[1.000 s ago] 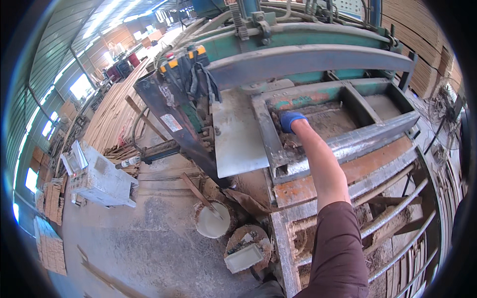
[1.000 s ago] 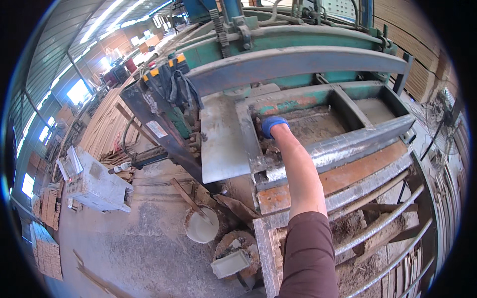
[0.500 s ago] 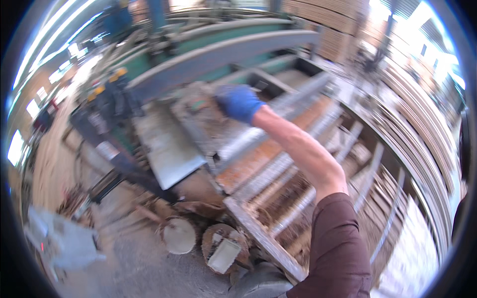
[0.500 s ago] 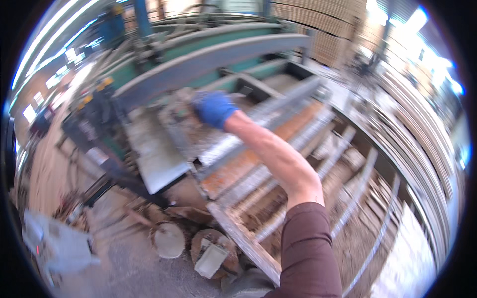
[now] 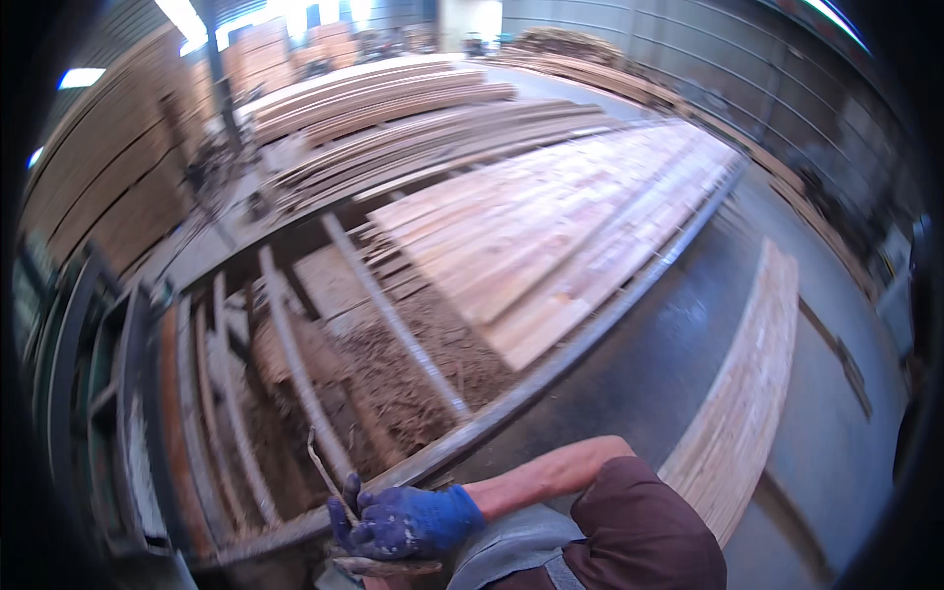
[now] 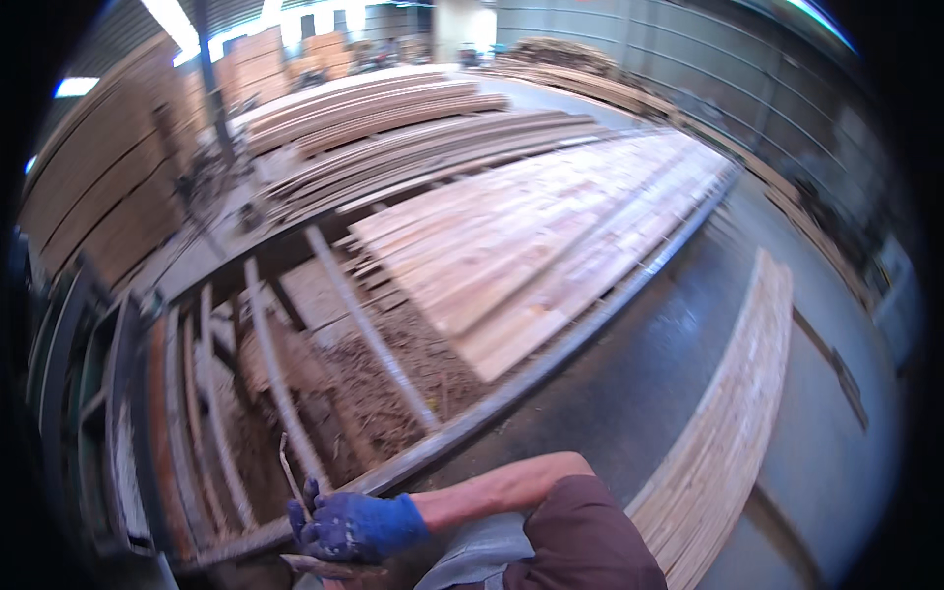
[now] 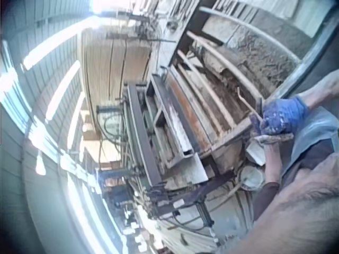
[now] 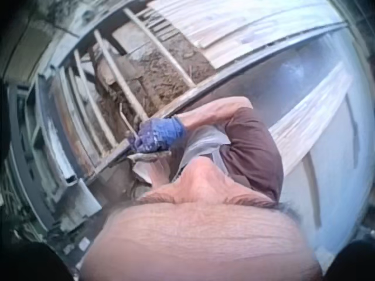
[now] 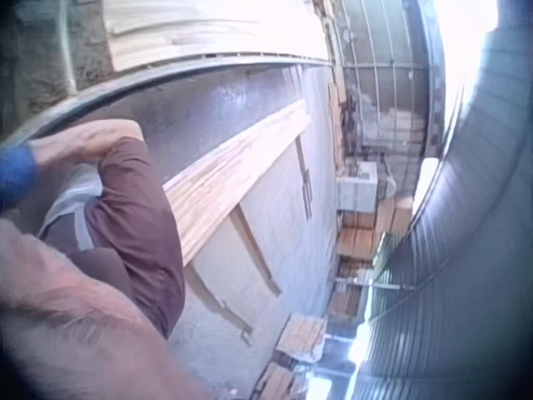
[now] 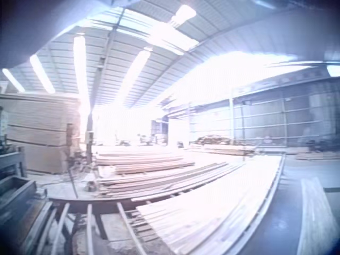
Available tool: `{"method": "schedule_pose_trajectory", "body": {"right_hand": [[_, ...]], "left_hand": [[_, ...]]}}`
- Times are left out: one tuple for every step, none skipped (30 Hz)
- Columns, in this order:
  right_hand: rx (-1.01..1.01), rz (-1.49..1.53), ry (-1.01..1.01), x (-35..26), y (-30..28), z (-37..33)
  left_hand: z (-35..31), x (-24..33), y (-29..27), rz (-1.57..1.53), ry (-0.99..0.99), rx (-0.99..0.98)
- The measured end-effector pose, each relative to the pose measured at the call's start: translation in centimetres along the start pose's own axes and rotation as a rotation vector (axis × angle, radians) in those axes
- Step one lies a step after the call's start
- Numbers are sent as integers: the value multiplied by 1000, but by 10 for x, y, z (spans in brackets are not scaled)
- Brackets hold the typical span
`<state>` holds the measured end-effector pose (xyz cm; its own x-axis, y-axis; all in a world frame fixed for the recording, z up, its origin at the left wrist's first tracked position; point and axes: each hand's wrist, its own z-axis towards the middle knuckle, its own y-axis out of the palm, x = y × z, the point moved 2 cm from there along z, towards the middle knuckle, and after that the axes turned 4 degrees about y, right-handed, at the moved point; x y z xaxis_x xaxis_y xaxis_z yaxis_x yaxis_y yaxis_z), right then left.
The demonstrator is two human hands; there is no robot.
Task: The person arranges long wooden planks on a large metal rack in a workshop. They use a metal crowbar to adjust the position of the planks and a white block to clean or smooth the rack's surface. The person also handles a long metal bar, placing it on the rack before continuing to organize the wood.
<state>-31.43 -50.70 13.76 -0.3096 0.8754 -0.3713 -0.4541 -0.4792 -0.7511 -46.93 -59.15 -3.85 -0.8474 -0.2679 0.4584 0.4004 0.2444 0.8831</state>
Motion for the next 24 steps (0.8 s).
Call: {"method": "schedule_pose_trajectory", "body": {"right_hand": [[52,93,88,0,-26,-42],[116,192,173,2,-50,-86],[281,300,212,7,-76,-134],[444,405,250,4,-107,-186],[315,290,554,-3,-147,-242],[422,119,665,-15,-185,-284],[467,-53,817,-26,-215,-327],[496,-191,895,-34,-239,-366],[532,-331,983,-43,-255,-395],[499,-494,1024,-48,-271,-422],[460,-655,1061,-52,-284,-447],[408,-817,1097,-57,-300,-472],[377,-854,1159,-57,-313,-498],[345,-888,1219,-56,-326,-526],[319,-910,1274,-50,-338,-554],[320,-885,1356,-44,-353,-584],[286,-890,1393,-34,-364,-614],[247,-910,1424,-23,-383,-643],[207,-927,1453,-14,-402,-669],[256,-917,1475,-9,-421,-693],[289,-939,1485,1,-439,-717],[321,-961,1494,13,-455,-744],[354,-983,1501,22,-470,-771],[408,-953,1499,30,-487,-796]], "left_hand": [[13,-36,22,2,-71,-46],[28,-72,43,14,-141,-92],[39,-107,66,41,-194,-128],[50,-143,92,76,-240,-170],[48,-175,159,118,-332,-180],[60,-211,191,269,-301,-225],[65,-243,215,446,-282,-244],[73,-285,245,543,-268,-277],[79,-324,272,645,-265,-317],[82,-368,305,652,-295,-397],[81,-407,340,705,-305,-473],[80,-449,370,714,-347,-529],[82,-487,393,734,-382,-587],[84,-525,415,740,-417,-648],[88,-563,432,728,-465,-665],[93,-602,448,745,-483,-720],[96,-638,464,762,-499,-772],[100,-674,487,785,-529,-793],[107,-708,500,779,-537,-803],[114,-743,512,773,-543,-811],[123,-775,524,762,-548,-816],[130,-807,537,743,-574,-796],[134,-839,549,732,-590,-786],[139,-870,561,730,-604,-775]]}}
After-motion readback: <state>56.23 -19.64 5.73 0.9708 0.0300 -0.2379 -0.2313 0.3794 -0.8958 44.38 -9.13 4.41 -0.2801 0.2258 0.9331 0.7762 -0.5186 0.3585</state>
